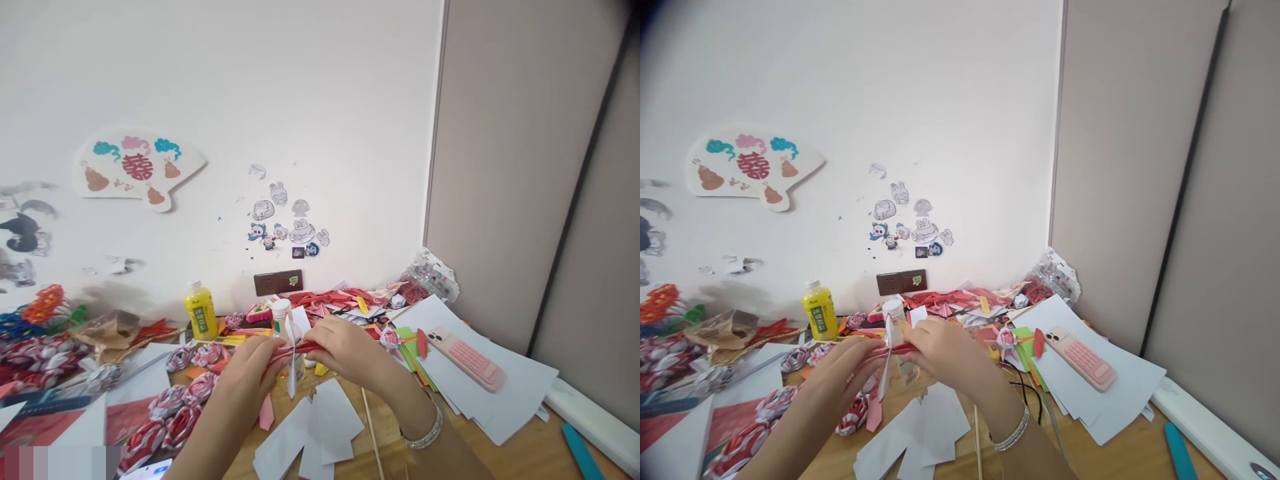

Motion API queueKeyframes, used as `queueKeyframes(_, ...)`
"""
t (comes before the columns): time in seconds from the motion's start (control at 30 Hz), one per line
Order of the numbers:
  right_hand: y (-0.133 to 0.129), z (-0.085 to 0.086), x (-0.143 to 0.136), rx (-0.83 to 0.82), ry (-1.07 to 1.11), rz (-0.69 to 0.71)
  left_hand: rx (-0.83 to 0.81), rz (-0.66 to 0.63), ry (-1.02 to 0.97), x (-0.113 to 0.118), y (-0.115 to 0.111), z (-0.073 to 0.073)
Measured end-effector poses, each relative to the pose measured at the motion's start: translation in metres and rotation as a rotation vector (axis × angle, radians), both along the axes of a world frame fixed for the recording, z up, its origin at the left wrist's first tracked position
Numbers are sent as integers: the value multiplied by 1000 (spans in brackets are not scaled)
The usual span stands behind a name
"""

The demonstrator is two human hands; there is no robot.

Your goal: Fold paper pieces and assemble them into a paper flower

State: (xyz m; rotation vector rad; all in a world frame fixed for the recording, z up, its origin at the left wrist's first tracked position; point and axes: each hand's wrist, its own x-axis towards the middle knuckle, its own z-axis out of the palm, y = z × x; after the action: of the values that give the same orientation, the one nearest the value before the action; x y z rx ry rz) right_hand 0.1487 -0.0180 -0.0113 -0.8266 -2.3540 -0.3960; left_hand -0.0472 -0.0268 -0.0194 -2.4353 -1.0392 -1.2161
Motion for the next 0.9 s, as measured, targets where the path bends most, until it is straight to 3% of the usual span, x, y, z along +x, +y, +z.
queueKeyframes(0.2,5,-4,5,61,27,2,152,-34,112,-7,2,3)
queueKeyframes(0.3,3,-2,4,47,67,54,151,-44,131,-7,-1,5)
queueKeyframes(0.37,1,0,5,-32,143,93,49,-8,98,-6,-5,8)
queueKeyframes(0.47,-2,4,8,-212,295,114,-253,24,14,-2,-10,15)
queueKeyframes(0.63,-4,8,15,-284,414,144,-523,-77,-157,-4,-13,24)
queueKeyframes(0.77,-4,8,18,-306,417,190,-486,-54,-174,-5,-20,27)
queueKeyframes(0.9,-3,6,16,-220,462,214,-364,68,-239,0,-25,24)
